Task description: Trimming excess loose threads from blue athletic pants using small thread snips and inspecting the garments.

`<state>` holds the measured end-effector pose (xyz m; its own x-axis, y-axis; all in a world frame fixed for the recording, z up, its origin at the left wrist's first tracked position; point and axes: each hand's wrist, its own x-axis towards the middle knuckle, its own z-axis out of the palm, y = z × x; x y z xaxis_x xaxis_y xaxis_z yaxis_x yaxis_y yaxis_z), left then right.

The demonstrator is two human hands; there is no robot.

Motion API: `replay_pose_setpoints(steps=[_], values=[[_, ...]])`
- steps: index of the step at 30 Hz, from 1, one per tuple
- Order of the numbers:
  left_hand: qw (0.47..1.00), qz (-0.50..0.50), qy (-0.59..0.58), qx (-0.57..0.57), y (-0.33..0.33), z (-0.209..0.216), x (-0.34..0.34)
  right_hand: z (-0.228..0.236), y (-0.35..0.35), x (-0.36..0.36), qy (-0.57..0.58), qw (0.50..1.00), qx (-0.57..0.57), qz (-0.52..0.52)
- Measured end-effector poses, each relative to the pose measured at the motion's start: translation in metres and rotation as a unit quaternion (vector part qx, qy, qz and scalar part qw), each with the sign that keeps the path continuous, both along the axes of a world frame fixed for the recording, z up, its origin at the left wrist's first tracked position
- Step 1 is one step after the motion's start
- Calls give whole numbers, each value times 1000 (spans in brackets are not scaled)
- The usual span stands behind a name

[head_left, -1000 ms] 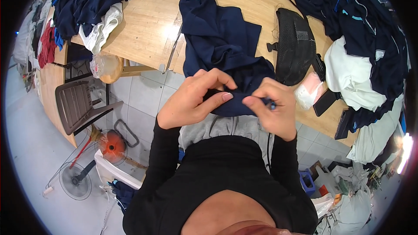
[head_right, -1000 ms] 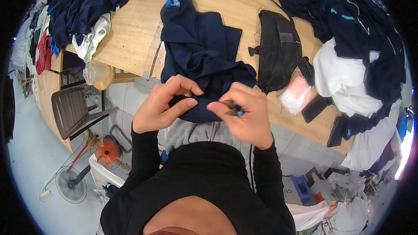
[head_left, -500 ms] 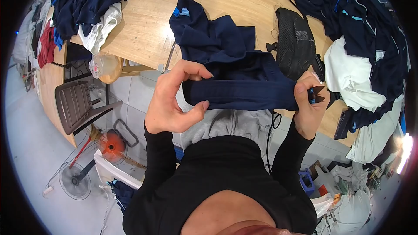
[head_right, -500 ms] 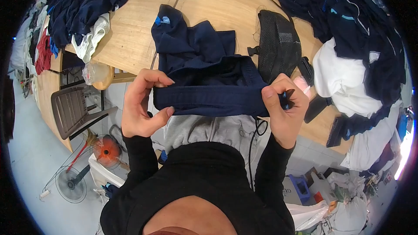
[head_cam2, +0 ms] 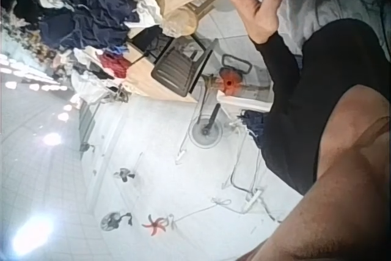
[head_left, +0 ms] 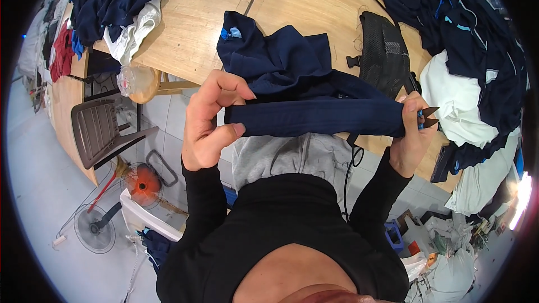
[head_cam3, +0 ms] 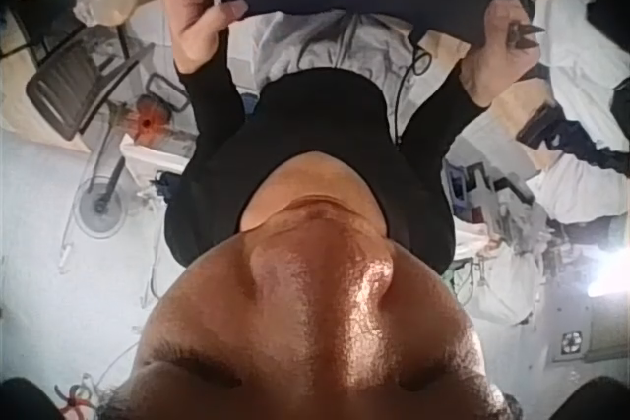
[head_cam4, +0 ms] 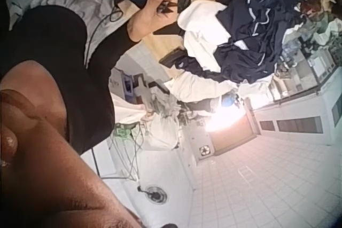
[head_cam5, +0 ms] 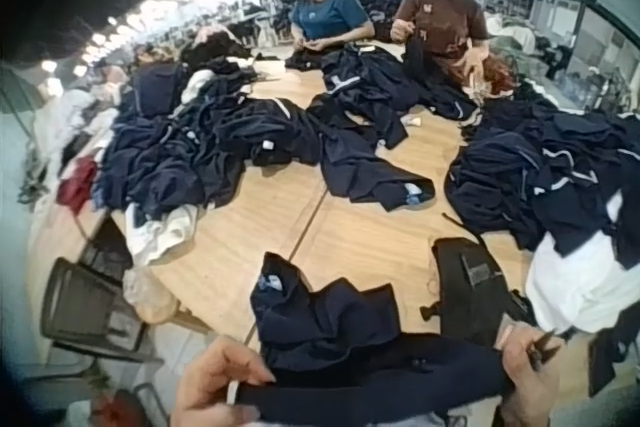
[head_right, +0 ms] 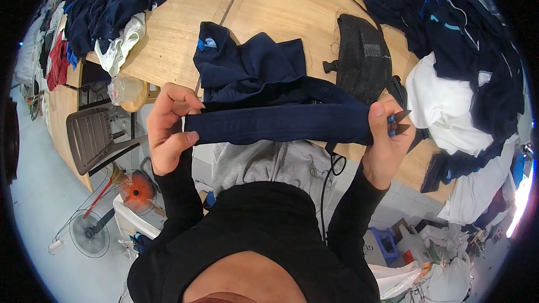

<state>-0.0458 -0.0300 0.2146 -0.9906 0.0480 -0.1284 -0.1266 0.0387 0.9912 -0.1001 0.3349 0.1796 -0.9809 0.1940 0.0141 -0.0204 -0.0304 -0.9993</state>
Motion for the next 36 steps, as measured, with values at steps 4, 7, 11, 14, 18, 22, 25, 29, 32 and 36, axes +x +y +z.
replay_pose_setpoints(steps=[4, 7, 11, 14, 18, 22, 25, 29, 32, 36], values=[[999, 11, 36, 11, 0, 2, 0, -2, 7, -4, 12, 999, -33, -1], [998, 50, 35, 21, 3, 9, -1, -3, 16, -4, 12, 999, -38, -10], [986, 136, 86, 32, -6, 5, 4, -3, 23, -3, -8, 994, -52, -99], [987, 120, 100, 33, -25, -1, 7, -14, 54, -4, -25, 994, -45, -91], [992, 102, 63, 25, -15, 3, 2, -18, 47, -11, -15, 991, 12, -136], [993, 1, 41, 110, 10, -18, 1, -19, 26, -21, 33, 937, 349, 1], [981, -45, 43, 182, 17, -38, 3, 6, -17, -15, 22, 973, 189, 127], [980, -91, 49, 169, 27, -34, 0, 24, -71, 2, 1, 943, 47, 331], [988, -93, 53, 112, 32, -24, -2, -4, -102, 1, -5, 924, 16, 383], [986, -106, 128, 10, 26, -22, -3, -5, -84, -4, 65, 908, 68, 409]])
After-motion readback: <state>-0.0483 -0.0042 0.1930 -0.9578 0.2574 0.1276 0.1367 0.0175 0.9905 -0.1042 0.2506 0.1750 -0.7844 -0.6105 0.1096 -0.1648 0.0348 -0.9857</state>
